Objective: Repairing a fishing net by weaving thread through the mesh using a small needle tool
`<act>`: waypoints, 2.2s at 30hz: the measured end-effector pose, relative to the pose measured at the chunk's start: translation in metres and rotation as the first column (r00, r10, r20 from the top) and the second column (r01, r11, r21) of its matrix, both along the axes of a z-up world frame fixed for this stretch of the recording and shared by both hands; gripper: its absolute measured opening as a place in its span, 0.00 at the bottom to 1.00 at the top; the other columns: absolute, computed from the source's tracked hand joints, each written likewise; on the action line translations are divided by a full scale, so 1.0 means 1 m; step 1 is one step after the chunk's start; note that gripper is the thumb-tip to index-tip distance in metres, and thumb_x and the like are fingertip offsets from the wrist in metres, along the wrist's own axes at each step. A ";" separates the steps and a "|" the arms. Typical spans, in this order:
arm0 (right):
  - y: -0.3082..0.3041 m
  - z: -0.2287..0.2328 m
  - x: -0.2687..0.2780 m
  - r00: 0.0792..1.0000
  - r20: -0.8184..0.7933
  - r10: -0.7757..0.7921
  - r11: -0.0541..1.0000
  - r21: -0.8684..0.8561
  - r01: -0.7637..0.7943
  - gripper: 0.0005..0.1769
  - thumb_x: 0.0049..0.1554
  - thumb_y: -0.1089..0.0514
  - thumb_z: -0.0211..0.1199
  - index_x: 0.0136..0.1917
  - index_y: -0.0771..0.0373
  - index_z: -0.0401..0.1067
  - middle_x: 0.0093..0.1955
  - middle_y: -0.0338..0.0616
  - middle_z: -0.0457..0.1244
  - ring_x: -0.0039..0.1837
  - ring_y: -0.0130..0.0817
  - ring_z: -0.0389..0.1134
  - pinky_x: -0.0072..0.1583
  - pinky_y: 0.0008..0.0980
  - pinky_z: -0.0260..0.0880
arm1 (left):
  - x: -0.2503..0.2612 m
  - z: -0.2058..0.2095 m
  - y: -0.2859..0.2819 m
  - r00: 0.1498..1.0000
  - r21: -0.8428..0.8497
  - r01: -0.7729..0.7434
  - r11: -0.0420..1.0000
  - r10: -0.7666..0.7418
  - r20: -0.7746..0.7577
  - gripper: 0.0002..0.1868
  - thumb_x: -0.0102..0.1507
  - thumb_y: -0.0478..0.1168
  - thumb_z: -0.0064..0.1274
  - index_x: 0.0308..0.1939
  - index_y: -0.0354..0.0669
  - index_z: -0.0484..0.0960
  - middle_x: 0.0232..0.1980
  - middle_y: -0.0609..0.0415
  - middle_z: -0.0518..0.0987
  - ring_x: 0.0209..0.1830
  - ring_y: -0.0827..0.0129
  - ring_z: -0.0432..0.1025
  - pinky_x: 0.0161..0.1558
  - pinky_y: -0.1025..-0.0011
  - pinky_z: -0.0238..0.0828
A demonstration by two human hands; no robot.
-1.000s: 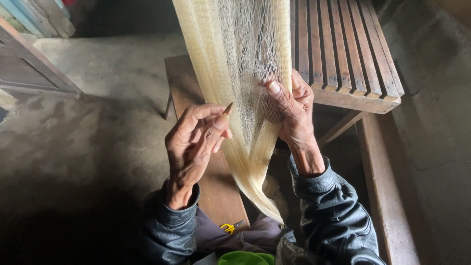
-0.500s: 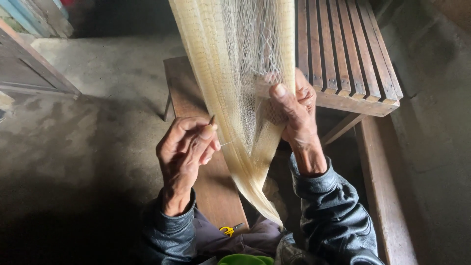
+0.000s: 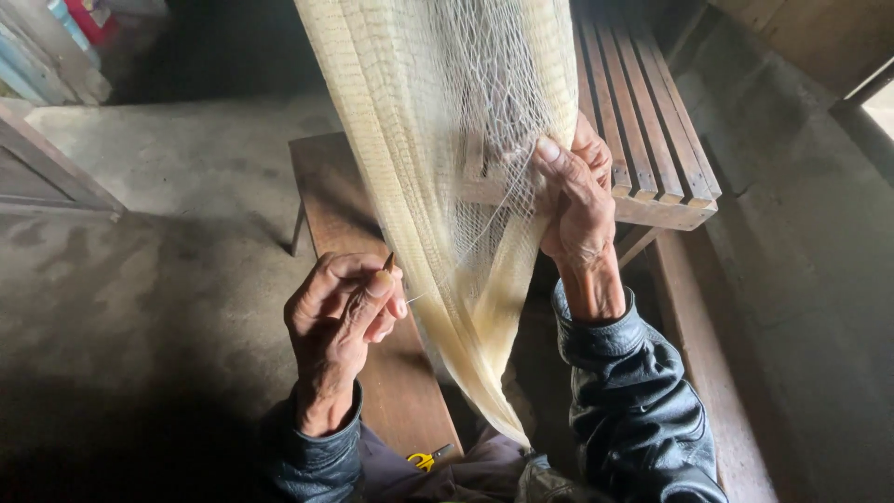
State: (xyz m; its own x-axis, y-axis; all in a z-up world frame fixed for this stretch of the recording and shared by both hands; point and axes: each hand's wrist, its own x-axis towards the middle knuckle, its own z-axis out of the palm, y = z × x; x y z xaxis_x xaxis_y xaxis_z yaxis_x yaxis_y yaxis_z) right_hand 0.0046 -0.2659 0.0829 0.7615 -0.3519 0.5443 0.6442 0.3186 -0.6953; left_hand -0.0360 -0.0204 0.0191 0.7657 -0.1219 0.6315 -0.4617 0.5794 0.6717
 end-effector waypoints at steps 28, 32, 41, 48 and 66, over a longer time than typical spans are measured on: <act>0.003 0.010 0.007 0.975 0.167 0.149 0.989 -0.007 -0.150 0.10 0.62 0.56 0.68 0.53 0.60 0.72 0.56 0.38 0.66 0.46 0.26 0.67 0.53 0.26 0.71 | 0.014 0.011 -0.010 0.989 0.153 -0.067 0.986 0.086 -0.121 0.07 0.70 0.42 0.54 0.43 0.42 0.79 0.33 0.49 0.78 0.22 0.82 0.63 0.20 0.85 0.52; 0.008 -0.002 0.014 0.981 0.168 0.096 0.994 0.041 -0.104 0.11 0.63 0.59 0.65 0.57 0.62 0.72 0.51 0.42 0.69 0.50 0.28 0.71 0.57 0.30 0.76 | 0.036 0.029 -0.028 0.963 0.277 -0.226 0.934 0.257 -0.081 0.16 0.72 0.49 0.49 0.48 0.38 0.80 0.33 0.58 0.74 0.21 0.82 0.63 0.19 0.84 0.61; 0.033 0.005 0.005 0.987 0.150 -0.059 0.995 -0.066 0.069 0.11 0.59 0.56 0.67 0.54 0.61 0.74 0.46 0.41 0.68 0.53 0.26 0.71 0.62 0.30 0.73 | 0.064 0.030 -0.064 0.935 0.221 -0.219 0.950 0.269 -0.231 0.15 0.67 0.48 0.58 0.50 0.42 0.84 0.27 0.57 0.73 0.19 0.83 0.62 0.18 0.84 0.62; 0.026 0.000 0.005 0.986 0.153 -0.069 0.995 -0.059 0.078 0.08 0.60 0.57 0.66 0.52 0.60 0.73 0.41 0.36 0.64 0.47 0.20 0.66 0.60 0.28 0.72 | 0.059 0.028 -0.051 0.961 0.037 -0.182 0.983 0.186 -0.205 0.04 0.67 0.36 0.61 0.43 0.41 0.82 0.21 0.62 0.68 0.15 0.86 0.59 0.15 0.86 0.57; 0.026 0.002 -0.001 0.984 0.102 -0.147 0.988 -0.040 0.151 0.07 0.61 0.55 0.68 0.51 0.58 0.75 0.40 0.37 0.67 0.46 0.26 0.70 0.57 0.35 0.75 | 0.047 0.036 -0.019 0.953 0.058 -0.246 0.968 0.252 -0.166 0.05 0.67 0.34 0.62 0.38 0.38 0.81 0.20 0.61 0.66 0.14 0.86 0.57 0.15 0.84 0.53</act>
